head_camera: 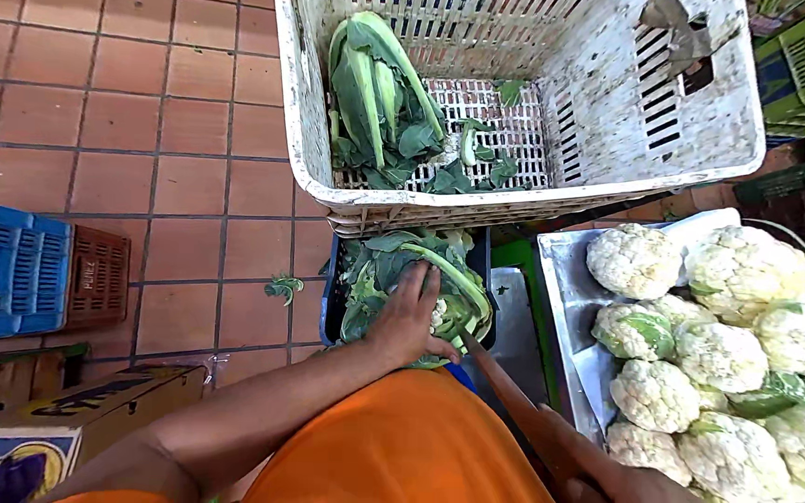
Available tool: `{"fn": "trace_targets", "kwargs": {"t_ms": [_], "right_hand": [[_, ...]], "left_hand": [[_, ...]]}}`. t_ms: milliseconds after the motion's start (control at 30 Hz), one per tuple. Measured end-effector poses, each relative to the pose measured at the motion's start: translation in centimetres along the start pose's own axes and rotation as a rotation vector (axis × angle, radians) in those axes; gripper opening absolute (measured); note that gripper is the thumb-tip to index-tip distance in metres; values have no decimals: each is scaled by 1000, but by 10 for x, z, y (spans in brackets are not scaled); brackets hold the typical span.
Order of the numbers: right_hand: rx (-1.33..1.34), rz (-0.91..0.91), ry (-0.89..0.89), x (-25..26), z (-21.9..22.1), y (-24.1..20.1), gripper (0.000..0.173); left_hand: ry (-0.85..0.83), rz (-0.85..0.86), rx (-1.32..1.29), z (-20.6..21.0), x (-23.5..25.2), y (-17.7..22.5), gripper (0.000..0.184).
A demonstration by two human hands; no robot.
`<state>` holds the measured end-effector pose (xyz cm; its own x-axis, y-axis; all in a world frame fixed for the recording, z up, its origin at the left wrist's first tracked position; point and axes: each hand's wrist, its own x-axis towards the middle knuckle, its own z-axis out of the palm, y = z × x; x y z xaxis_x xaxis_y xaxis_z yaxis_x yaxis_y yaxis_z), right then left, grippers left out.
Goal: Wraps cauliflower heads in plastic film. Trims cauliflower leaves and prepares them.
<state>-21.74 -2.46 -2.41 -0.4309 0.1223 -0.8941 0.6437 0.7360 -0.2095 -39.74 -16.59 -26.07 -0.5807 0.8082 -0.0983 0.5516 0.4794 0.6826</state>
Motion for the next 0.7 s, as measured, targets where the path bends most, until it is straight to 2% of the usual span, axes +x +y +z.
{"fn": "trace_targets", "kwargs": {"t_ms": [267, 333, 400, 467, 700], "right_hand": [[57, 164, 71, 24, 11, -14, 66], [61, 183, 90, 26, 14, -18, 66], [49, 186, 89, 29, 16, -23, 65], [34, 195, 63, 33, 15, -27, 65], [-81, 262, -36, 66, 8, -51, 72]], "left_hand": [[-58, 56, -52, -7, 5, 0, 132], [-163, 30, -185, -19, 11, -6, 119], [-252, -17, -326, -29, 18, -16, 93], [-310, -23, -334, -32, 22, -21, 77], [-185, -19, -266, -16, 18, -11, 68]]}}
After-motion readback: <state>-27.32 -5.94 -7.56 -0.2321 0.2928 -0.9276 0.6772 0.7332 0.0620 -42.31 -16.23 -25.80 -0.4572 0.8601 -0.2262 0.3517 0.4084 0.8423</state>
